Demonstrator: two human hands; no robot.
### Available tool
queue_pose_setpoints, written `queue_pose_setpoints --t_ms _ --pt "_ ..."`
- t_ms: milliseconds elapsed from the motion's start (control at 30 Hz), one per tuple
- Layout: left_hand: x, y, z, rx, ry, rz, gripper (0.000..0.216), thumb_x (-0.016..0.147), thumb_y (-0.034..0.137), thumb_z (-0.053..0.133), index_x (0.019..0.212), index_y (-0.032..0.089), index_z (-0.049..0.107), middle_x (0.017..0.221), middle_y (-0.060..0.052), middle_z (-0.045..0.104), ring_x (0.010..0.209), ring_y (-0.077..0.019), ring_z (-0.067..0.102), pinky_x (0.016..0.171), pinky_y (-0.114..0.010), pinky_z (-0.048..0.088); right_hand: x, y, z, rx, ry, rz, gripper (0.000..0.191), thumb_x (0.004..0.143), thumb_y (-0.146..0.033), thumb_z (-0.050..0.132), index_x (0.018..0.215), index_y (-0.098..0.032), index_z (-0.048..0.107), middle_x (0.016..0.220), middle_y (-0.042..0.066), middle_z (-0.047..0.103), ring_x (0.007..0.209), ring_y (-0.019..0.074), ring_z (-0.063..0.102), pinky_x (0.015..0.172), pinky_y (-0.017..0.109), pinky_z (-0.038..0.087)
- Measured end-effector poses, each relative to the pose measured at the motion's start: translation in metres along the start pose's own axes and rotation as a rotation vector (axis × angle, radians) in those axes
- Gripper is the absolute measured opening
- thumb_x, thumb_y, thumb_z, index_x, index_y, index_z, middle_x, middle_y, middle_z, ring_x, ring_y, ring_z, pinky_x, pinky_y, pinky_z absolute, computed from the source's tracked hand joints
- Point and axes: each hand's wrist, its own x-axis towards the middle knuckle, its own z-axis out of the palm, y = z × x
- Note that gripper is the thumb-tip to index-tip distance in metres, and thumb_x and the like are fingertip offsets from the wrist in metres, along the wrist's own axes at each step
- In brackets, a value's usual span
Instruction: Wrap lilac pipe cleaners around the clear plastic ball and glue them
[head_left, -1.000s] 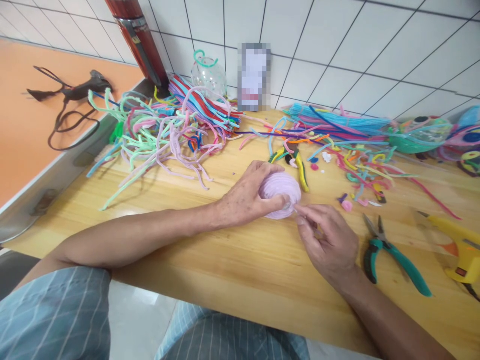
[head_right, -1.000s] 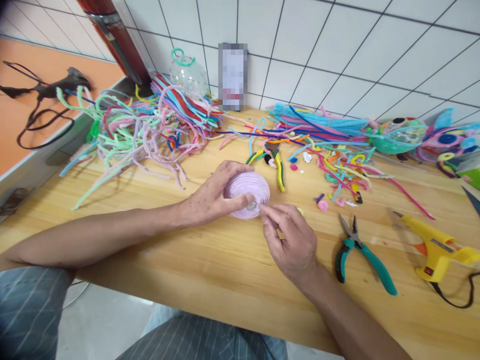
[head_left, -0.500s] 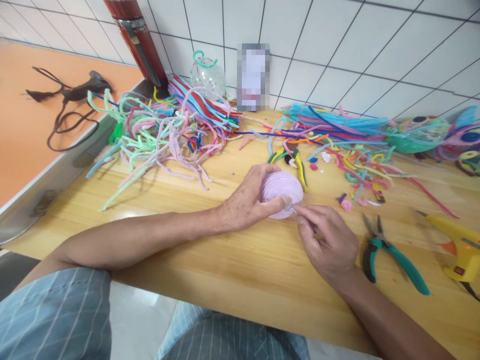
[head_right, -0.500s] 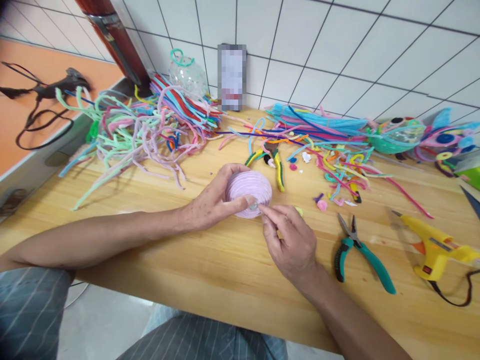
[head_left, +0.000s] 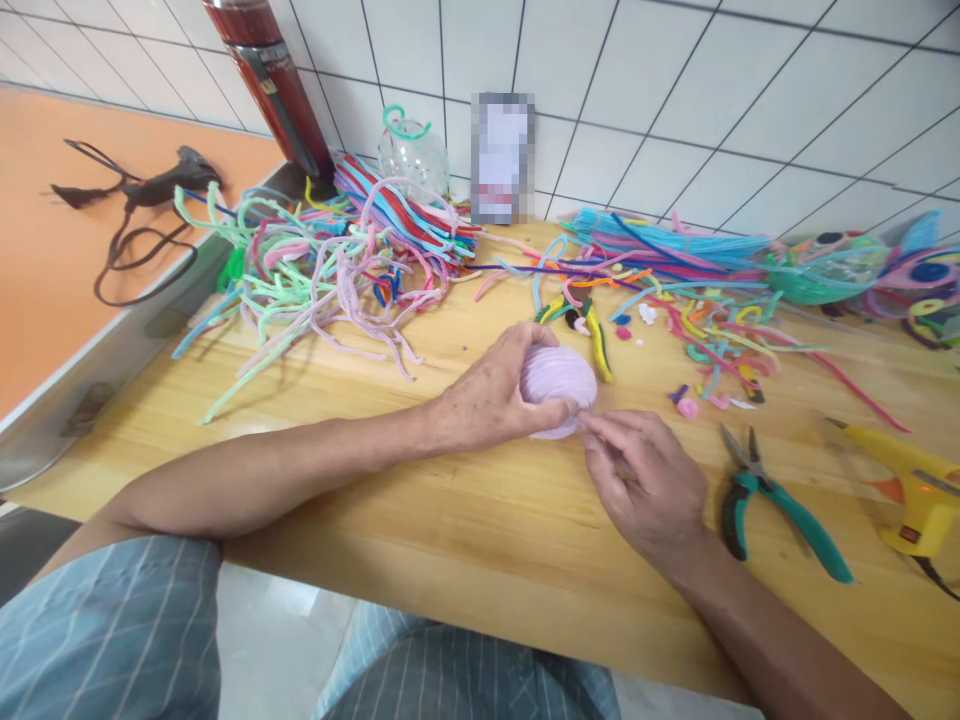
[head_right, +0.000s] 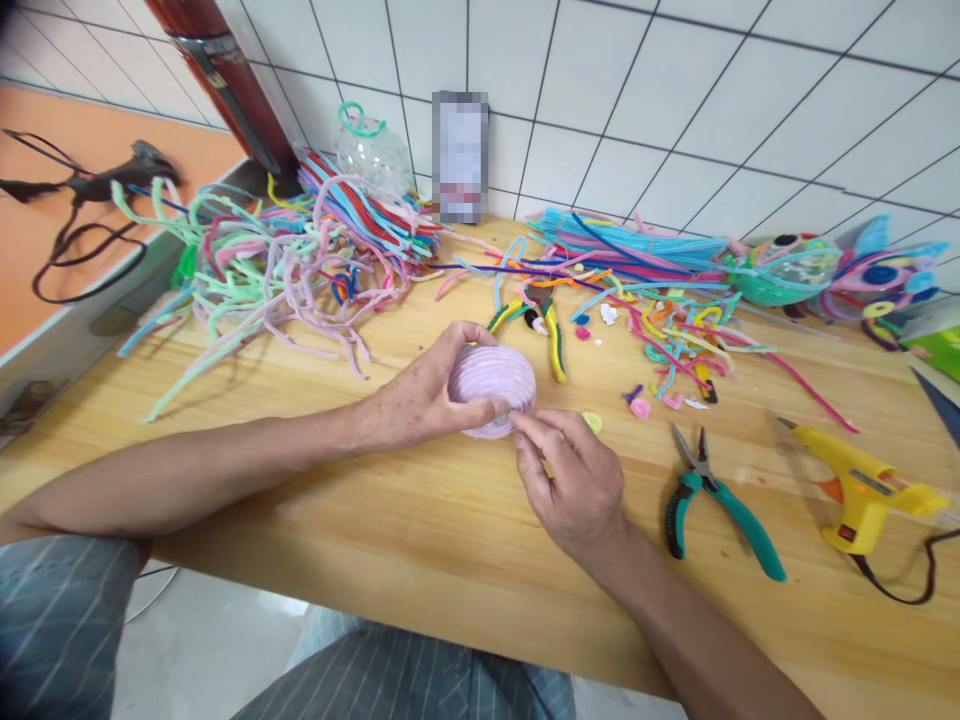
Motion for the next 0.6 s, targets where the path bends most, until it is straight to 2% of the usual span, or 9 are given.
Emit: queue_pose_setpoints --t_ms 100,200,267,400,600 --pt "-0.001 -0.002 0.002 -0.026 0.019 -0.043 0.059 0.081 0.049 0.076 0.125 0.02 0.05 0.125 -0.012 0.063 0.111 -0.0279 0.064 0.099 -0.047 0.057 0.0 0.001 0.002 -0.005 0.005 -0.008 0.04 0.091 -0.008 0.072 0.127 -0.025 0.071 0.101 0.005 0.08 0.085 0.0168 0.077 0.072 0.027 0.062" --pt "-0.001 -0.008 0.004 -0.007 0.045 0.017 0.061 0.084 0.048 0.075 0.133 0.022 0.051 0.137 -0.014 0.061 0.127 -0.0307 0.059 0.113 -0.051 0.05 0.0 0.004 0.003 0.015 0.019 -0.008 0.045 0.09 -0.007 0.072 0.131 -0.026 0.071 0.099 0.004 0.081 0.086 0.0171 0.077 0.073 0.028 0.062" --pt "-0.002 -0.011 0.005 0.034 0.048 0.065 0.059 0.085 0.046 0.074 0.136 0.023 0.054 0.137 -0.012 0.062 0.133 -0.0314 0.056 0.118 -0.052 0.046 0.0 0.006 0.003 0.013 0.013 -0.006 0.046 0.091 -0.007 0.071 0.132 -0.027 0.071 0.098 0.003 0.081 0.085 0.0169 0.077 0.073 0.028 0.063" --pt "-0.004 -0.012 0.008 0.064 0.062 0.068 0.057 0.086 0.046 0.075 0.135 0.023 0.057 0.133 -0.011 0.064 0.132 -0.0311 0.056 0.117 -0.051 0.048 -0.001 0.008 0.002 -0.045 0.023 -0.036 0.045 0.091 -0.008 0.071 0.132 -0.027 0.071 0.097 0.002 0.081 0.082 0.0161 0.077 0.073 0.027 0.062" --pt "-0.008 -0.012 0.014 0.046 0.102 0.033 0.06 0.086 0.047 0.076 0.134 0.021 0.052 0.132 -0.012 0.061 0.129 -0.0309 0.056 0.116 -0.052 0.049 -0.001 0.009 0.001 -0.13 0.036 -0.097 0.041 0.091 -0.009 0.07 0.128 -0.026 0.071 0.094 0.002 0.08 0.08 0.016 0.076 0.072 0.027 0.06"
